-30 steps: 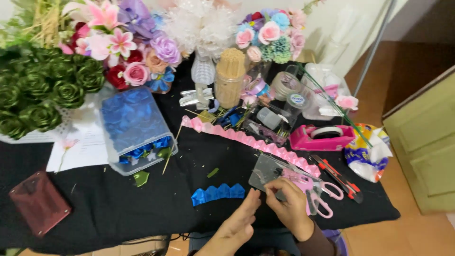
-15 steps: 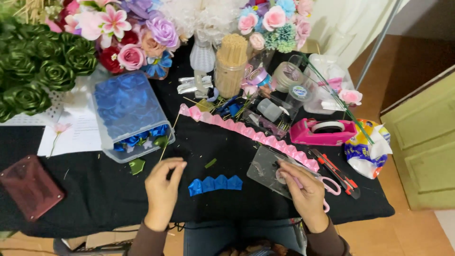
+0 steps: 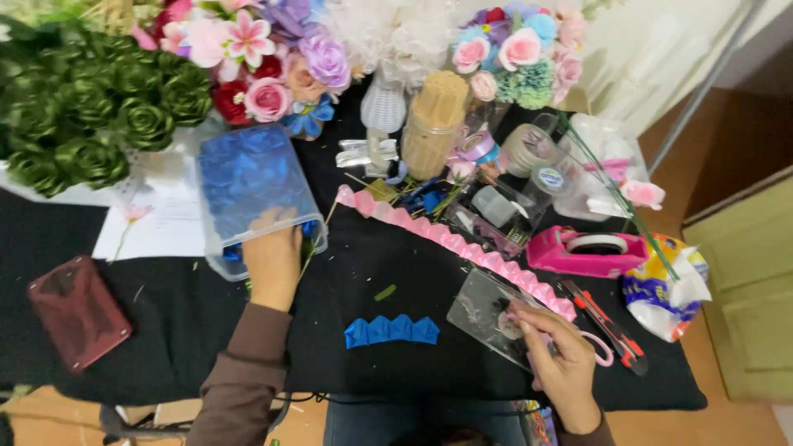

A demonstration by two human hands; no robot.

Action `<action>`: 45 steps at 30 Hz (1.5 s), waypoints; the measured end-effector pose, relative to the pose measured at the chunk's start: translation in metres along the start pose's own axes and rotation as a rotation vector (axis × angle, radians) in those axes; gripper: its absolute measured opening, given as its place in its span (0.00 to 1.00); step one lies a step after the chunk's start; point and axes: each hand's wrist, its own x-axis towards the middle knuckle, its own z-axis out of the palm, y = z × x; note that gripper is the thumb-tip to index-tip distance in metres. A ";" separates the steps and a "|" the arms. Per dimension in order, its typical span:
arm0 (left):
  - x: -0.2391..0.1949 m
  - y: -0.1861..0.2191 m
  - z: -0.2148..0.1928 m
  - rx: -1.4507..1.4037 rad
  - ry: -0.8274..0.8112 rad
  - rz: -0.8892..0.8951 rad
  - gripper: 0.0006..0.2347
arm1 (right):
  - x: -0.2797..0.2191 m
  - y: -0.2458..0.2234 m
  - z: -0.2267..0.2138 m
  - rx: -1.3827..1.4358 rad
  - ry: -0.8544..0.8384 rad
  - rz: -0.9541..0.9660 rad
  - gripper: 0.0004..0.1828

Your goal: The person assembles small blue fabric pieces into a ruffled strip using a hot glue gun. They repeatedly pick up pieces, apply glue, and press them together on a black table covered with craft supplies.

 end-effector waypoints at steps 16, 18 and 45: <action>-0.010 0.013 -0.026 0.118 0.259 0.222 0.05 | -0.019 0.022 -0.002 0.032 -0.065 -0.025 0.09; -0.015 0.018 -0.033 -0.023 0.253 0.199 0.04 | -0.019 0.021 -0.001 0.035 -0.074 -0.028 0.07; -0.095 0.194 -0.084 -1.069 -0.576 -0.123 0.14 | -0.015 -0.001 0.045 0.269 -0.469 0.300 0.17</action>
